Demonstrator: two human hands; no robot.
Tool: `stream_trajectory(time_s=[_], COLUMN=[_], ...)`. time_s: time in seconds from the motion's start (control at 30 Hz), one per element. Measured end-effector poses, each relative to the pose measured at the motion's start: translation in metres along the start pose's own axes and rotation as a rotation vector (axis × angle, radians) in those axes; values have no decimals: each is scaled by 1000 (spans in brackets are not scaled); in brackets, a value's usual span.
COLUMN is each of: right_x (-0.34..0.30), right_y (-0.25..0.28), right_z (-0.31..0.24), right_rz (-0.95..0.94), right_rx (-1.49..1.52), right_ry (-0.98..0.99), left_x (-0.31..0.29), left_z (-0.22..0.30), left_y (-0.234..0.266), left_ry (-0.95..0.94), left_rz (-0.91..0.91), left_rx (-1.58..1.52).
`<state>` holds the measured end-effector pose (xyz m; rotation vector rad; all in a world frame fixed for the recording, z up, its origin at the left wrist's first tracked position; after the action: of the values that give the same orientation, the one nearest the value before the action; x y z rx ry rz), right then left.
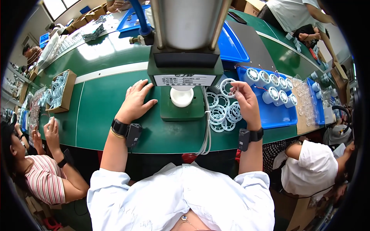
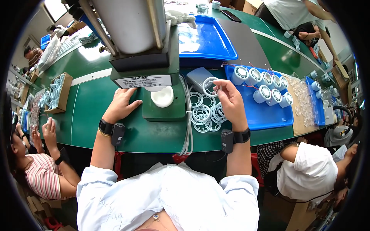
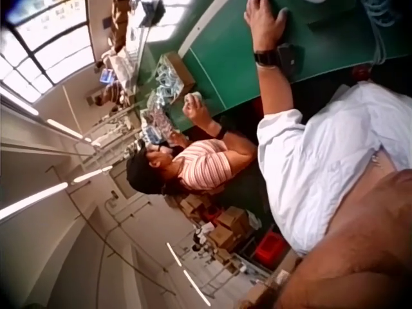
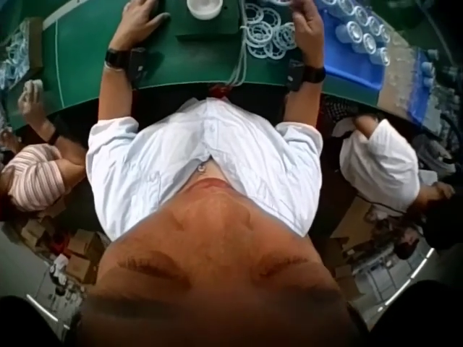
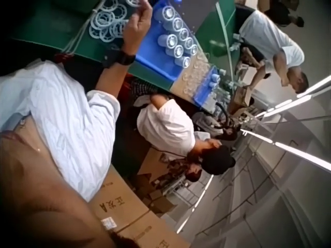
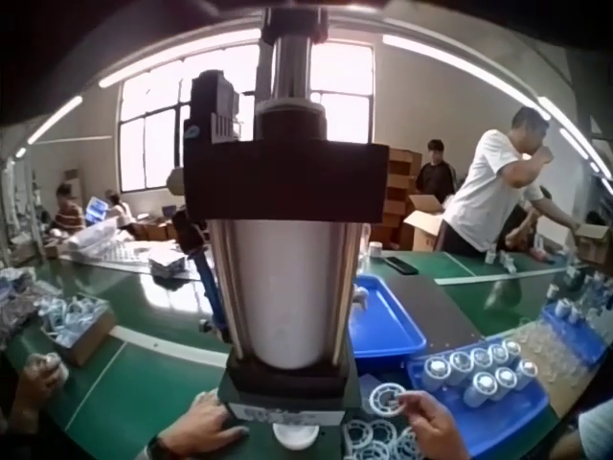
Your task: The person picks up a motor and a plastic ring, fits the ring onto the motor, and presses them together using a machine. After pressing, the person removes the assembly and places it onto a blue tray.
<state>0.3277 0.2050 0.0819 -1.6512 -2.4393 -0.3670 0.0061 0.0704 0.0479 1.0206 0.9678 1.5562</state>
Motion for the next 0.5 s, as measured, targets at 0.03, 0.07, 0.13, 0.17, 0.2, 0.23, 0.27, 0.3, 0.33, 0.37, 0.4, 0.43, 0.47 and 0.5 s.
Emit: stream_trajectory(time_s=[0.03, 0.07, 0.13, 0.17, 0.2, 0.23, 0.27, 0.3, 0.33, 0.37, 0.4, 0.43, 0.47, 0.5], right_x=[-1, -1, -2, -2, -3, -3, -3, -1, -1, -2, -2, -2, -2, 0], right_y=[2, 4, 3, 6, 10, 17, 21, 29, 37, 40, 39, 40, 41, 43], right_z=[-6, -12, -16, -12, -8, -4, -1, 1, 4, 4, 6, 10, 14, 15], right_rz=[29, 55, 61, 78, 96, 121, 108, 137, 171, 206, 200, 208, 214, 218], right_rx=[-26, -48, -57, -112, -169, -231, -224, -287, -351, -414, -412, -280, -148, -17], right_ry=[43, 87, 139, 100, 63, 25, 32, 78, 125, 172, 180, 156, 132, 109], left_x=[0, 1, 0, 0, -1, 0, -1, -2, -2, -3, -1, -2, -4, -9], left_z=[0, 1, 3, 1, 2, 4, 5, 2, 2, 3, 4, -1, -11, -30], left_y=[2, 2, 0, 1, 2, 2, 2, 2, 3, 5, 7, 14, 23, 41], left_ry=[16, 11, 3, 21, 7, -15, -33, -21, -41, -62, -88, -69, -52, -44], left_rz=[9, 4, -6, 5, 13, 19, 24, 33, 52, 72, 91, 88, 86, 199], left_rx=[8, 7, 4, 12, 0, -15, -31, -26, -37, -48, -60, -99, -139, -1])
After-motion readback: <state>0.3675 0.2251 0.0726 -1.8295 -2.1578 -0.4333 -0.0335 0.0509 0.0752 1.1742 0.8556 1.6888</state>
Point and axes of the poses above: each hand's wrist, its own x-axis towards the middle knuckle, its own y-axis out of the back of the hand, z = x × y, the point moved 9 cm from there along x, towards the middle knuckle, and after that the axes turned 7 degrees about z, right-handed, at the moved point
